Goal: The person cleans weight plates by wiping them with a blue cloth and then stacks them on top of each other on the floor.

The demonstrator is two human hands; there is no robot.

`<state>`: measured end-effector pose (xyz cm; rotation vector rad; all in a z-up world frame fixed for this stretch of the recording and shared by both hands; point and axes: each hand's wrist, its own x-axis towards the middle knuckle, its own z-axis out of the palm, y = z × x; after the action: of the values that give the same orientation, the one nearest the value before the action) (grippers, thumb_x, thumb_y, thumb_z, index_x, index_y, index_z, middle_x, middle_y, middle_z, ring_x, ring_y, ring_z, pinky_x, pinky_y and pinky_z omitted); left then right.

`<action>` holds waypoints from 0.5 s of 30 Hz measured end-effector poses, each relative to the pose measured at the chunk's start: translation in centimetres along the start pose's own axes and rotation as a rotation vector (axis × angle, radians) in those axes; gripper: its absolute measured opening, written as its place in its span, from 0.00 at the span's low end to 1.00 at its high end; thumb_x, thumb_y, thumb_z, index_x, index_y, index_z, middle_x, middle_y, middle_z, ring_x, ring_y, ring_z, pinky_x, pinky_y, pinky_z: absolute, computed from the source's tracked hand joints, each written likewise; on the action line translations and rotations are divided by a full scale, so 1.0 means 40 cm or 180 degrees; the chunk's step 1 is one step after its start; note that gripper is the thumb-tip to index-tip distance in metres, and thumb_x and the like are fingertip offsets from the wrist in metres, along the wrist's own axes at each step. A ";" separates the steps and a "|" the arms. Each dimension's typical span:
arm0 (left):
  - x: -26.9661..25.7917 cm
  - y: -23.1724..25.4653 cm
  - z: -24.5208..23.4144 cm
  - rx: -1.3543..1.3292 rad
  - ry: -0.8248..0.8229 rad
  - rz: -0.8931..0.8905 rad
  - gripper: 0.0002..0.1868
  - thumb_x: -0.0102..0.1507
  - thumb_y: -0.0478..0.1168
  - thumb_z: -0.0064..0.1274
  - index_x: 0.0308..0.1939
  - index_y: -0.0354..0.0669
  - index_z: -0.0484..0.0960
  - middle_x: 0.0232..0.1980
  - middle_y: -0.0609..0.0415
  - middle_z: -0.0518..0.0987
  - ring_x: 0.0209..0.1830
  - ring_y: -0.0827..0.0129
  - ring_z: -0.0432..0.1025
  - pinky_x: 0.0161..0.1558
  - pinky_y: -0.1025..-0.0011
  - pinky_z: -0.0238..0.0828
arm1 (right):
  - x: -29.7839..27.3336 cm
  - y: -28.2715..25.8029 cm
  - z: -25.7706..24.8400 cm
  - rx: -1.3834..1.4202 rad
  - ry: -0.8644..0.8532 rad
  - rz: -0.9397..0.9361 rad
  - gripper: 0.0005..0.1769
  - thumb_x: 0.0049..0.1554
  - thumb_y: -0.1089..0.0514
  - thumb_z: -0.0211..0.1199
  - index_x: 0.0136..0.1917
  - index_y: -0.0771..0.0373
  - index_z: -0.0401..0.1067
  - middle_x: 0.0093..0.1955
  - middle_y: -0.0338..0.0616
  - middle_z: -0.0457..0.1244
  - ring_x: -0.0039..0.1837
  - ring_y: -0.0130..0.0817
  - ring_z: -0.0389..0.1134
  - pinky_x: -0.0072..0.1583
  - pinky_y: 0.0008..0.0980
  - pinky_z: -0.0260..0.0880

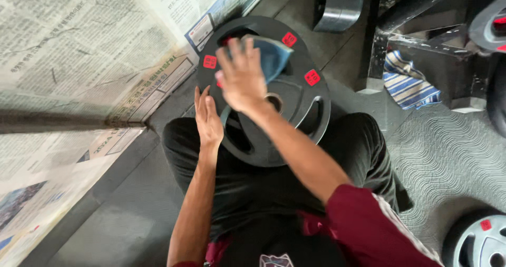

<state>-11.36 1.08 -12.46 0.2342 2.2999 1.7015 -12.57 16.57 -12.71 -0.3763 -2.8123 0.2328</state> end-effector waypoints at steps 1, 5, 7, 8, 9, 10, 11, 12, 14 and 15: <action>0.002 -0.012 -0.001 0.0055 0.0030 -0.0010 0.28 0.77 0.55 0.28 0.73 0.43 0.69 0.81 0.37 0.53 0.79 0.39 0.52 0.75 0.48 0.54 | -0.014 -0.042 -0.006 0.0159 0.0199 -0.0359 0.32 0.61 0.42 0.60 0.75 0.52 0.66 0.78 0.56 0.55 0.81 0.70 0.45 0.77 0.66 0.46; 0.038 -0.104 0.016 0.0527 0.0033 0.0392 0.27 0.77 0.51 0.23 0.69 0.40 0.71 0.76 0.42 0.63 0.82 0.48 0.49 0.77 0.52 0.49 | -0.053 -0.030 0.033 0.0978 0.0178 -0.1250 0.27 0.65 0.40 0.56 0.76 0.44 0.67 0.83 0.44 0.50 0.82 0.64 0.51 0.78 0.58 0.55; 0.018 -0.082 0.017 0.0491 0.0049 0.0271 0.27 0.78 0.50 0.24 0.71 0.40 0.69 0.78 0.39 0.60 0.81 0.43 0.49 0.77 0.49 0.49 | -0.029 0.078 0.020 0.0686 0.0273 -0.1179 0.27 0.67 0.41 0.51 0.76 0.45 0.66 0.79 0.47 0.55 0.78 0.61 0.57 0.74 0.57 0.60; 0.014 -0.069 0.016 0.0464 0.0025 0.0165 0.27 0.78 0.49 0.25 0.73 0.39 0.67 0.79 0.36 0.57 0.80 0.39 0.49 0.77 0.46 0.48 | -0.017 0.133 0.013 0.0385 0.0377 -0.1064 0.26 0.68 0.41 0.47 0.77 0.46 0.65 0.75 0.50 0.60 0.74 0.58 0.62 0.71 0.55 0.64; 0.019 -0.073 0.010 0.0482 -0.0011 0.0181 0.27 0.78 0.49 0.25 0.73 0.39 0.67 0.79 0.36 0.57 0.80 0.39 0.49 0.77 0.46 0.48 | -0.030 0.175 -0.027 0.0383 0.0391 -0.1023 0.26 0.68 0.41 0.47 0.77 0.46 0.65 0.75 0.50 0.60 0.74 0.58 0.62 0.71 0.55 0.64; 0.019 -0.078 0.008 0.0483 0.0022 0.0262 0.25 0.78 0.48 0.27 0.72 0.39 0.69 0.78 0.35 0.59 0.79 0.40 0.51 0.75 0.48 0.53 | -0.046 0.221 -0.067 0.0199 0.0242 -0.0785 0.27 0.68 0.45 0.50 0.78 0.48 0.63 0.78 0.54 0.55 0.77 0.59 0.57 0.74 0.53 0.60; 0.019 -0.083 0.006 0.0484 0.0055 0.0342 0.24 0.78 0.48 0.29 0.71 0.38 0.70 0.77 0.35 0.60 0.79 0.40 0.53 0.73 0.51 0.58 | -0.062 0.266 -0.107 0.0018 0.0092 -0.0547 0.28 0.68 0.49 0.52 0.80 0.51 0.61 0.81 0.57 0.50 0.80 0.59 0.52 0.76 0.50 0.56; 0.014 -0.078 0.005 0.0487 0.0033 0.0348 0.24 0.78 0.48 0.29 0.71 0.38 0.70 0.77 0.35 0.60 0.79 0.40 0.53 0.73 0.51 0.58 | -0.087 0.279 -0.111 0.0013 0.0093 -0.0524 0.28 0.68 0.49 0.52 0.80 0.51 0.61 0.81 0.57 0.50 0.80 0.59 0.52 0.76 0.50 0.56; 0.011 -0.065 0.005 0.0175 0.0035 0.0252 0.24 0.78 0.49 0.30 0.72 0.40 0.70 0.78 0.34 0.58 0.78 0.39 0.52 0.73 0.52 0.59 | -0.130 0.306 -0.121 -0.0267 0.0410 0.0013 0.29 0.66 0.51 0.57 0.79 0.52 0.64 0.80 0.56 0.50 0.79 0.60 0.53 0.70 0.53 0.65; 0.036 -0.142 0.020 0.0169 0.0020 0.0270 0.24 0.78 0.49 0.30 0.72 0.40 0.70 0.78 0.34 0.58 0.78 0.39 0.52 0.73 0.52 0.59 | -0.134 0.306 -0.123 -0.0280 0.0425 0.0027 0.29 0.66 0.51 0.57 0.79 0.52 0.64 0.80 0.56 0.50 0.79 0.60 0.53 0.70 0.53 0.65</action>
<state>-12.32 0.54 -18.26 0.3423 2.3733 1.6840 -3.28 27.31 -11.89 -0.4078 -2.6960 0.0823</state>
